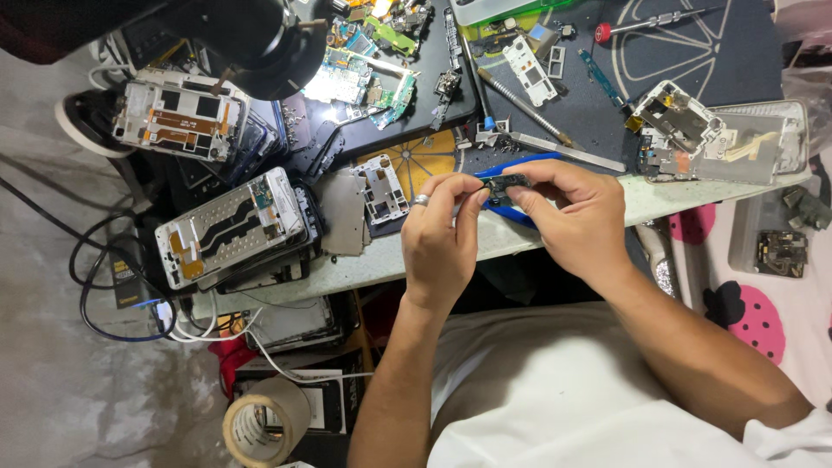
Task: The person disassembles a smartphone, removes the motherboard, and uses pliers to detach small components from the board. The person then places the modified board onto a larger circuit board.
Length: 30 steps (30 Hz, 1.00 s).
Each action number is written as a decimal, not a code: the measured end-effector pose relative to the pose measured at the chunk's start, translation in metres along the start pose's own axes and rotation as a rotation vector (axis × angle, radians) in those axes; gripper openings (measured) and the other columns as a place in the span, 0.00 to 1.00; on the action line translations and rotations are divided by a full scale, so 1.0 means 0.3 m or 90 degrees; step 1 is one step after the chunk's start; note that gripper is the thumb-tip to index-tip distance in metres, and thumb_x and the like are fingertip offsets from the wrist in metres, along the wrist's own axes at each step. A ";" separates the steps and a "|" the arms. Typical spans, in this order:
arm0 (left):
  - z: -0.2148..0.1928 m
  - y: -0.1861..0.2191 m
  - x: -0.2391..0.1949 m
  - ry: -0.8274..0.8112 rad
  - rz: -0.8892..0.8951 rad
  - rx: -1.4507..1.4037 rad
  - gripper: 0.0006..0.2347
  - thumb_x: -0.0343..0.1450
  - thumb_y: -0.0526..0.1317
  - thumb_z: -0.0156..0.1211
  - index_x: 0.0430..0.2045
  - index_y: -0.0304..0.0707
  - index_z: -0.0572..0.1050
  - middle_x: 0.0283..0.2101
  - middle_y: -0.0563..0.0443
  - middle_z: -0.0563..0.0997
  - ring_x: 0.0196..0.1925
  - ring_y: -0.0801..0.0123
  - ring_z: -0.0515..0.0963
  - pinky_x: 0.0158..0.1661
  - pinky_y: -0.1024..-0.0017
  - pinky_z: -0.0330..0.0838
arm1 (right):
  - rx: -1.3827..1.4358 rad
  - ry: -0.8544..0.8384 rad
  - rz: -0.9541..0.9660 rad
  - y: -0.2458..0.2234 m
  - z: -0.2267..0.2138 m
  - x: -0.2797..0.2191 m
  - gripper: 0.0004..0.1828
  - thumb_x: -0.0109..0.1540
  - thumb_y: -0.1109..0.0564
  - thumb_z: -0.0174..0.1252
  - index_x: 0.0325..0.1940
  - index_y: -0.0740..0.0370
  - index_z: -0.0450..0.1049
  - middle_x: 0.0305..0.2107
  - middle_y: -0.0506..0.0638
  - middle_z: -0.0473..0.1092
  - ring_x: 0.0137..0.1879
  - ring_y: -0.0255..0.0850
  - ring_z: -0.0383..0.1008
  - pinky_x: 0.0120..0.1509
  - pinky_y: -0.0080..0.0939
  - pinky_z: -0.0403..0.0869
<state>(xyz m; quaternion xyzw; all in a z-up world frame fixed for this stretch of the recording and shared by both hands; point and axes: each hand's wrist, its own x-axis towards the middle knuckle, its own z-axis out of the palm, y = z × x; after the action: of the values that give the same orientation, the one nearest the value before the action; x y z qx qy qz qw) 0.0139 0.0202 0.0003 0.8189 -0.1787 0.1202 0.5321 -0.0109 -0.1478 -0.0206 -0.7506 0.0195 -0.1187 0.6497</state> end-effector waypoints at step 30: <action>-0.071 -0.181 0.372 0.077 0.204 0.284 0.04 0.73 0.29 0.61 0.37 0.35 0.80 0.36 0.42 0.82 0.30 0.53 0.81 0.32 0.65 0.75 | 0.063 0.013 0.015 0.113 -0.037 0.015 0.12 0.66 0.67 0.65 0.54 0.65 0.79 0.36 0.42 0.74 0.38 0.24 0.70 0.42 0.24 0.67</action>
<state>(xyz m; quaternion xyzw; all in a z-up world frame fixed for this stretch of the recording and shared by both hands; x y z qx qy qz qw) 0.1378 0.0413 0.0071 0.8687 -0.2428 0.2874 0.3223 -0.0045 -0.1648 -0.0517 -0.7157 0.0289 -0.1198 0.6874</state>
